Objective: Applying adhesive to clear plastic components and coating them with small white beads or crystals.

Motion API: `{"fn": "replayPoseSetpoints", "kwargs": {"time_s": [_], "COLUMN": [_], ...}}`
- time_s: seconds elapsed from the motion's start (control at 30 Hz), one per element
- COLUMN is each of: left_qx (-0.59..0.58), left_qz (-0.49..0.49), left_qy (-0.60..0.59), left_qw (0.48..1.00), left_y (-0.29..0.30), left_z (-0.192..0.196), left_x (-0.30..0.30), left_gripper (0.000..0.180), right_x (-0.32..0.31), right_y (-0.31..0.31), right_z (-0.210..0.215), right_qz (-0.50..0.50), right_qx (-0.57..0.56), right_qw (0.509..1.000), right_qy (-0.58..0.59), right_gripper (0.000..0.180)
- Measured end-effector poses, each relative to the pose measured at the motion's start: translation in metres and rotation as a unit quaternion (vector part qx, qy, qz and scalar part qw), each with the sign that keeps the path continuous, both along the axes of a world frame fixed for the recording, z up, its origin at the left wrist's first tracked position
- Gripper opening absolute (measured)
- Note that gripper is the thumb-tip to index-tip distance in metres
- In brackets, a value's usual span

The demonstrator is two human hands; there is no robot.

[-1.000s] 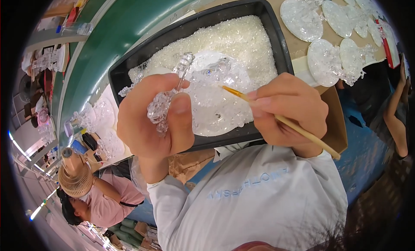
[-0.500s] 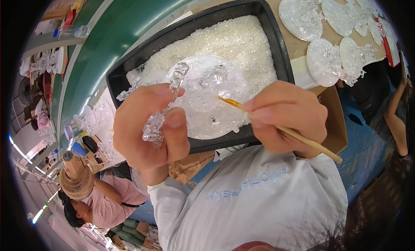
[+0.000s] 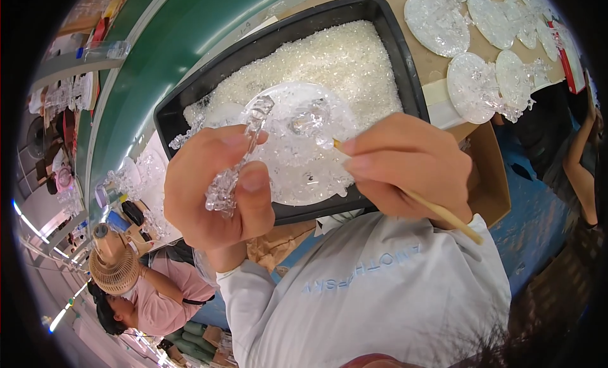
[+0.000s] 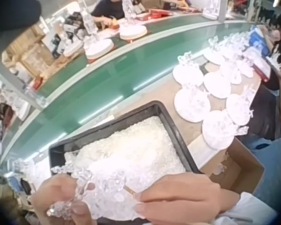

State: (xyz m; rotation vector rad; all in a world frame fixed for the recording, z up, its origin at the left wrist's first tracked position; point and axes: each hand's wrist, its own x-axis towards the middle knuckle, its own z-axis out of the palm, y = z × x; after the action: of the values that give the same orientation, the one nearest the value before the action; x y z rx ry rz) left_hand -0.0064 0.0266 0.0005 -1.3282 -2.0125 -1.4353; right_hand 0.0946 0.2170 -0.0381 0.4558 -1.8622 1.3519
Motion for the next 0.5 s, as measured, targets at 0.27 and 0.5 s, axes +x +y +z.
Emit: {"fn": "replayPoseSetpoints", "kwargs": {"time_s": [0.27, 0.5], "left_qx": [0.004, 0.000], "left_qz": [0.003, -0.006], "left_qy": [-0.010, 0.014], "left_qw": [1.000, 1.000], "left_y": [-0.001, 0.001], "left_z": [0.000, 0.000], "left_x": [0.001, 0.000], "left_gripper": [0.017, 0.017], "right_x": [0.001, 0.005], "right_y": [-0.008, -0.003], "right_z": [-0.005, 0.001], "right_qz": [-0.067, -0.059], "right_qx": [-0.006, 0.057], "right_qw": [0.997, 0.995], "right_qy": [0.038, 0.054], "right_gripper": [0.026, 0.033]}}
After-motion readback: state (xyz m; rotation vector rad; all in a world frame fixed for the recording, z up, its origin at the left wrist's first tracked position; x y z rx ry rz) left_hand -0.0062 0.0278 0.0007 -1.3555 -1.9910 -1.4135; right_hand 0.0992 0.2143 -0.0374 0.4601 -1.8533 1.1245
